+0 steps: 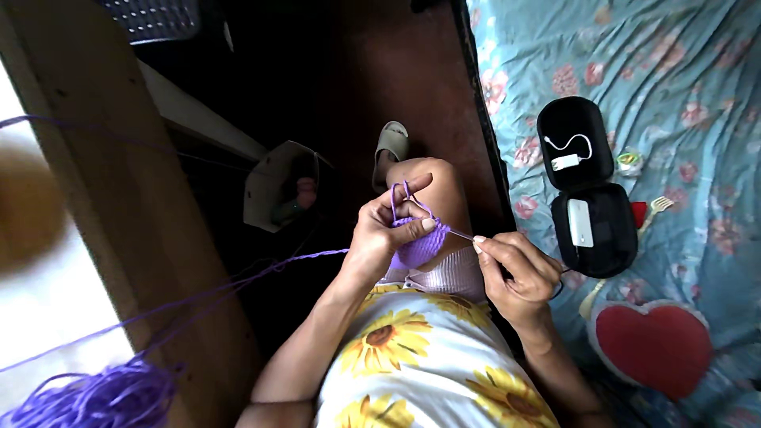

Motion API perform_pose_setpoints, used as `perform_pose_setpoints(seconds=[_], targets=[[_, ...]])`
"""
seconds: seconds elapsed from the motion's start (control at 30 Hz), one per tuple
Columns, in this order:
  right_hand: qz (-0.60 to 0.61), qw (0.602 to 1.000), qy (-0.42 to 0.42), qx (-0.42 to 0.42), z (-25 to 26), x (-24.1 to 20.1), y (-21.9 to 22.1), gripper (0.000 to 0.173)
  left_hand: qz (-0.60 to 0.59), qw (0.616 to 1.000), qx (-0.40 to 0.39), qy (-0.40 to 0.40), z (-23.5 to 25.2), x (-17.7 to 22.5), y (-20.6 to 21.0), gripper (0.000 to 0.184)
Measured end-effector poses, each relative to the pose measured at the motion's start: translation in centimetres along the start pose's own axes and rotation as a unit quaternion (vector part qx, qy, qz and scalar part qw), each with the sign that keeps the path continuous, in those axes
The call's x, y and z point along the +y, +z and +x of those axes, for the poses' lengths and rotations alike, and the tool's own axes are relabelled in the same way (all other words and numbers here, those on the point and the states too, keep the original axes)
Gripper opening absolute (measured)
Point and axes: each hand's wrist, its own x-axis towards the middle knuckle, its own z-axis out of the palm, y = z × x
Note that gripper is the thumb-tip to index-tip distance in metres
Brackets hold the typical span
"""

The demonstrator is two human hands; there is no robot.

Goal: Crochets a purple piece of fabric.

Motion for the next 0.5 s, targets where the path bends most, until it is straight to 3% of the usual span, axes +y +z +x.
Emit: perform_pose_setpoints(seconds=[0.23, 0.5], targets=[[0.171, 0.979, 0.106, -0.026, -0.31, 0.51, 0.29, 0.007, -0.043, 0.999, -0.005, -0.019, 0.12, -0.04, 0.20, 0.050], [0.233, 0.959, 0.158, -0.026, -0.56, 0.29, 0.34, 0.008, -0.047, 0.999, 0.000, -0.018, 0.00, -0.03, 0.35, 0.054]])
